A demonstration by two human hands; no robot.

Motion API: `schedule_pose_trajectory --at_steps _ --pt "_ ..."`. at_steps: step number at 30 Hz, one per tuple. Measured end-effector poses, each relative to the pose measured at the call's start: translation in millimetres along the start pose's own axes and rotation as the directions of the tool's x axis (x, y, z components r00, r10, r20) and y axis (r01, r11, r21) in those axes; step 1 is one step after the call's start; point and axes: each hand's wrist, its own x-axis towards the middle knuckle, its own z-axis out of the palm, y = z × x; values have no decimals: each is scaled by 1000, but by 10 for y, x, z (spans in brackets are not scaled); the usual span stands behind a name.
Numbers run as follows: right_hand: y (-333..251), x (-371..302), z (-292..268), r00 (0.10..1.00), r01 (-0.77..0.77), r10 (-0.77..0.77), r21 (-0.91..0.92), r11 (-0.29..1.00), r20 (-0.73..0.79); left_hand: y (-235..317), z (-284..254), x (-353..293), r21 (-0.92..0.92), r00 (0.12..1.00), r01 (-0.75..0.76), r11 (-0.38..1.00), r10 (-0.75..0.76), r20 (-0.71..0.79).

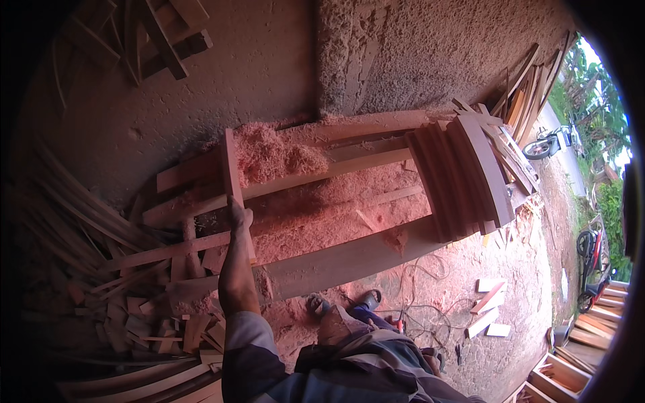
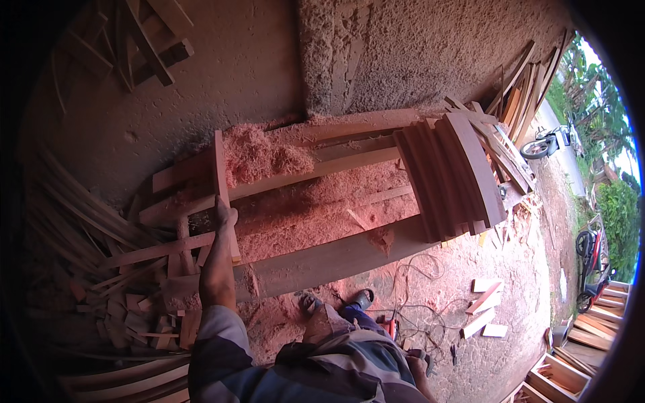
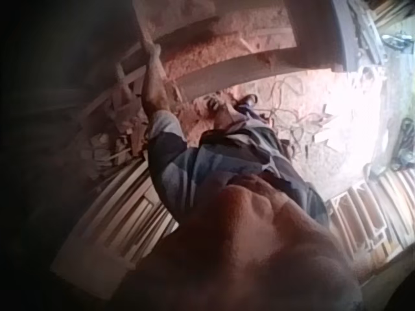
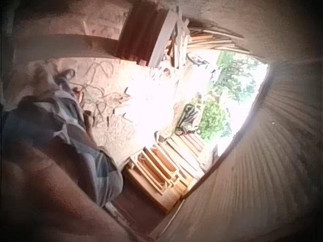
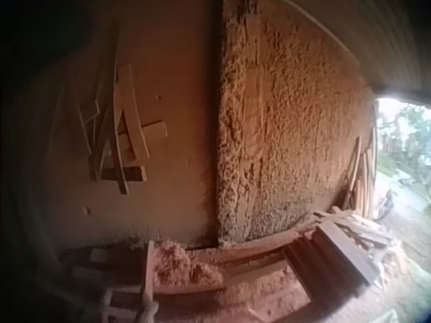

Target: The person uses a circular saw to cut a long wooden plank into shorter pieces. They repeatedly position the plank on a workbench, cut it, and then move the cut piece aside.

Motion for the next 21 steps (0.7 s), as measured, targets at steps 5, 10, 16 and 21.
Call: schedule_pose_trajectory --at_steps 5,10,16,21 --pt "-377 19 -99 993 -33 34 12 999 -115 745 205 -414 171 988 -113 979 93 123" --pt "-621 65 -197 993 33 -27 46 998 -117 1032 281 -747 22 955 -278 960 274 117" --pt "-1014 30 -395 990 78 -72 43 996 -120 1560 697 -1005 -198 940 -64 978 126 317" --pt "-1354 -168 -504 983 102 -89 77 992 -162 2205 1062 -1476 -363 881 57 930 124 457"
